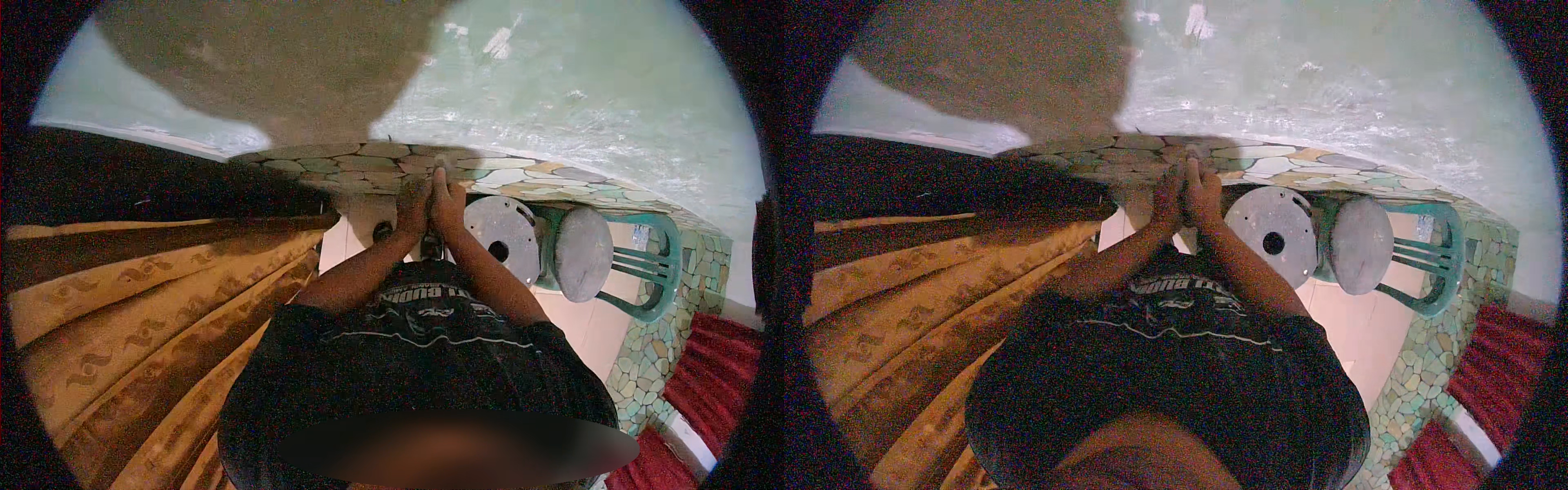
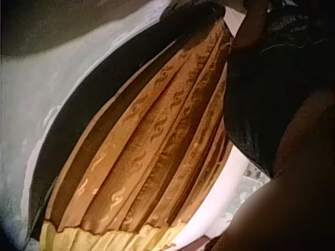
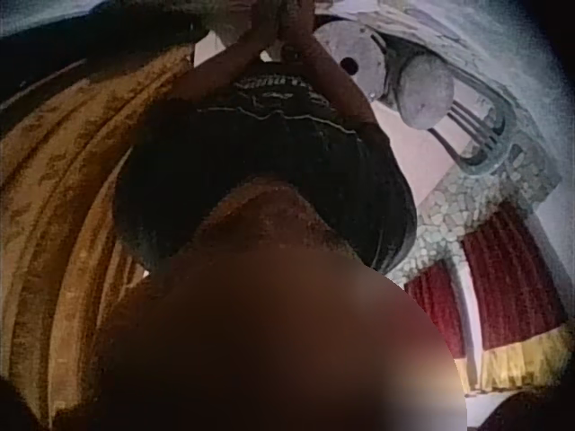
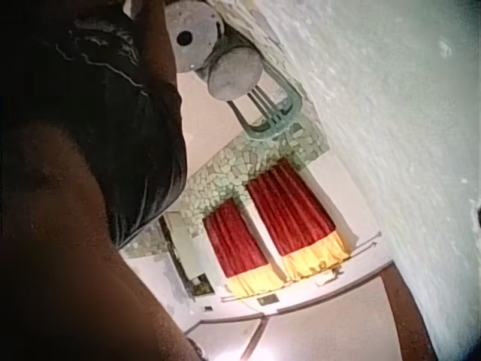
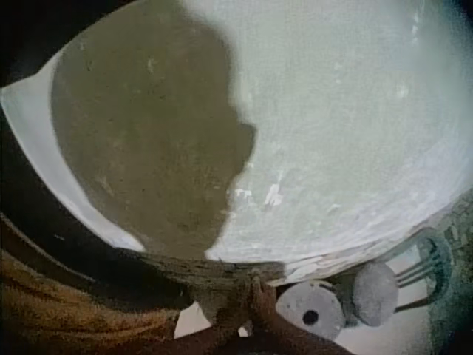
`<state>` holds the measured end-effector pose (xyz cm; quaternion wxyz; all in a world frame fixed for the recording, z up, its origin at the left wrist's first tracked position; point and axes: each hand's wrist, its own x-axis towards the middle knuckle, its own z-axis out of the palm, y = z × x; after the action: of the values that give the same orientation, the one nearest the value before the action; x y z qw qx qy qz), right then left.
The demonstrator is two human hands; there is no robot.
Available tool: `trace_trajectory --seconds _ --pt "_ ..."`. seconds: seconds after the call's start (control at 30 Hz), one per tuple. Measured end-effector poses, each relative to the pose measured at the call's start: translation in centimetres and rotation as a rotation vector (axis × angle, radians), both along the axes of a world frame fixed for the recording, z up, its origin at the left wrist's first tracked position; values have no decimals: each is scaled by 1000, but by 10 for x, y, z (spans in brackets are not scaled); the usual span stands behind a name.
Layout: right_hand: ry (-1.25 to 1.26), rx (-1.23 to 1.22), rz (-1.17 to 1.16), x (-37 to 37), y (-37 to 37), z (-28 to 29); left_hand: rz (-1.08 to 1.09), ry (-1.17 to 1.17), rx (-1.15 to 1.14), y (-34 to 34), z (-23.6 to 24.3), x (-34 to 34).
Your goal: Scraping and smoothing a wall surface with a putty knife and screwdriver.
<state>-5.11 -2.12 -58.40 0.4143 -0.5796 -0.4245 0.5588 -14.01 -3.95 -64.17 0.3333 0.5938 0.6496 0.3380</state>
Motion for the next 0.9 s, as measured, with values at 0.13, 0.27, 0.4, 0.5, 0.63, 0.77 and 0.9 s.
trace_trajectory --seconds 0.13,0.27,0.4,0.5,0.63,0.77,0.9 --pt "-319 15 -3 4 8 -32 -50 292 204 1 -4 -1" --pt "-135 114 7 1 0 -27 -30 165 102 -9 -3 -1" --pt "-205 18 28 -9 3 37 38 -38 16 -2 2 -7" --pt "-745 711 95 3 -2 -30 42 -114 73 -7 5 -5" --pt "-228 398 -31 -9 4 -47 18 327 377 -6 -8 -4" --pt "63 118 -6 -13 17 36 124 -290 -142 17 40 -13" --pt "-199 355 94 2 8 -24 120 -348 30 4 27 -1"
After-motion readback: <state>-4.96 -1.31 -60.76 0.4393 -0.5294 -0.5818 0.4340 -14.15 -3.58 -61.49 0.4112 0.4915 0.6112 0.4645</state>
